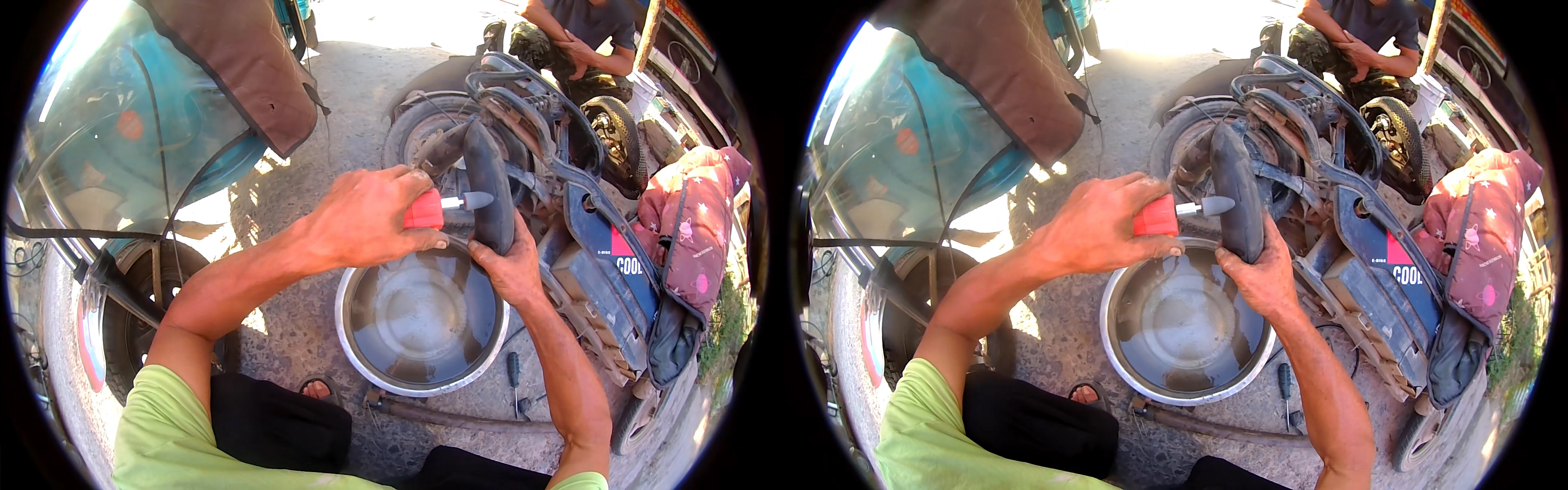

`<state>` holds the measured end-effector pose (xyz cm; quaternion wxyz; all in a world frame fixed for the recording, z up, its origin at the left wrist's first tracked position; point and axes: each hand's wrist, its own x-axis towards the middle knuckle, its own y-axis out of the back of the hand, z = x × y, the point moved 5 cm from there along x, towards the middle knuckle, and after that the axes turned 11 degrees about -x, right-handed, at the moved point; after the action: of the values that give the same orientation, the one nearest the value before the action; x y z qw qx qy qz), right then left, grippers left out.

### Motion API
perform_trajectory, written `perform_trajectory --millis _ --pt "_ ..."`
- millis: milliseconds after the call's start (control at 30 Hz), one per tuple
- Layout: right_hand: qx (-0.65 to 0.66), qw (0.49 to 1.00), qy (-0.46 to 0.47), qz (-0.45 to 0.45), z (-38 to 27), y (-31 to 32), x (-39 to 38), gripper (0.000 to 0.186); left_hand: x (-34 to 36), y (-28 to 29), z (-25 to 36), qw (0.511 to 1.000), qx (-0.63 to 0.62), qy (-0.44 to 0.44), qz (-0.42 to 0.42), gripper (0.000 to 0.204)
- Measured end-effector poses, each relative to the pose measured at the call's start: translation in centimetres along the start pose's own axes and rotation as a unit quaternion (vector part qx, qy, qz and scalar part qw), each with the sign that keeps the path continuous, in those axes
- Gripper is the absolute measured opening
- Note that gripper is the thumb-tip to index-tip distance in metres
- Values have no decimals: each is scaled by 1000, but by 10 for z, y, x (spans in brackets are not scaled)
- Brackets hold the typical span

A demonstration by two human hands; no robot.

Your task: The person uses a handheld electric grinder to smooth the surface of a motorcycle inner tube held over a metal bowl. After grinding, the person inspects the tube by hand and places it on the motorcycle frame.

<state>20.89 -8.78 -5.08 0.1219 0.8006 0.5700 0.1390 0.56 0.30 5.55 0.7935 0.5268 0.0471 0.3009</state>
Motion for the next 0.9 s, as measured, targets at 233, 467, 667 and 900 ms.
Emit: perform_trajectory --millis 233,467,667,900 --pt "-21 1000 3 0 -1 -2 -1 71 -1 1 -2 1000 8 3 -8 72" --pt "10 1000 20 8 6 -6 0 74 0 1 3 1000 -6 10 -12 61" --pt "-18 1000 19 4 5 -7 0 76 1 0 2 1000 1 18 -26 61" --pt "-26 999 20 6 4 -7 -1 76 4 -5 4 1000 -13 2 -9 62"
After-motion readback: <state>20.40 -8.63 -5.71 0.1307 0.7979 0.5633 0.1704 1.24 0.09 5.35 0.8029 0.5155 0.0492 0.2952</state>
